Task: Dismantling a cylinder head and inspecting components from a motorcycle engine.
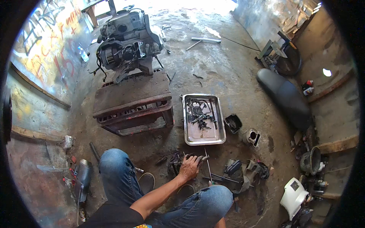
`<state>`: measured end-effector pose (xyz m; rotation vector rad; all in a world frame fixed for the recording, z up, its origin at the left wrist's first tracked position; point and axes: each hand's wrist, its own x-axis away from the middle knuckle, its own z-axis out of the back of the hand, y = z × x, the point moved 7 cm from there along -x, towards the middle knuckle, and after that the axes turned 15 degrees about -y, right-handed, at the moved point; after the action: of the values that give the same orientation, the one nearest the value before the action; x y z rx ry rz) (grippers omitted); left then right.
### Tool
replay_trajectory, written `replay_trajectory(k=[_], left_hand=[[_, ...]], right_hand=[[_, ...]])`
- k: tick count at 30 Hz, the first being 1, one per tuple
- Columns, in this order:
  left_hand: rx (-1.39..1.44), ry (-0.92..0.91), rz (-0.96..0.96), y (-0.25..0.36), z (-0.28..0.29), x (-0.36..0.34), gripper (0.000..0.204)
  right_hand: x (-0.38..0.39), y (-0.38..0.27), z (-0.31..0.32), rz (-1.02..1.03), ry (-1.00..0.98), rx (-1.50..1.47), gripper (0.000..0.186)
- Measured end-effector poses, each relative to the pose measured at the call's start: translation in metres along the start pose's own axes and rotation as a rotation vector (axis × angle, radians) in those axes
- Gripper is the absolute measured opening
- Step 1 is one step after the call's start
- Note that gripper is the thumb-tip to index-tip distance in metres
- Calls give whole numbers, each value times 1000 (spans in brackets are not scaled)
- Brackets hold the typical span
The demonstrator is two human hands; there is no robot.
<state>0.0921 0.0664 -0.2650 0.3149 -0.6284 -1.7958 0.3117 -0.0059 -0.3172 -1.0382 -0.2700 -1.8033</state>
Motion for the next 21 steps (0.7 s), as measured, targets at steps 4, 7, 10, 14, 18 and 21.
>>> replay_trajectory(k=[4, 7, 10, 14, 18, 21], left_hand=[[-62, -51, -73, 12, 2, -6, 66], [-75, -62, -69, 7, -4, -7, 63], [-81, -43, -41, 9, -3, -17, 51], [23, -106, -47, 6, -11, -25, 37], [67, -75, -69, 6, -6, -23, 36], [70, -52, -65, -6, -1, -19, 35]], right_hand=[[38, 25, 4, 72, 67, -12, 51], [68, 49, 4, 112, 114, -17, 50], [95, 70, 6, 155, 156, -12, 49], [122, 82, 13, 238, 209, 0, 49], [142, 74, 20, 335, 252, 12, 48], [155, 59, 22, 428, 247, 25, 47]])
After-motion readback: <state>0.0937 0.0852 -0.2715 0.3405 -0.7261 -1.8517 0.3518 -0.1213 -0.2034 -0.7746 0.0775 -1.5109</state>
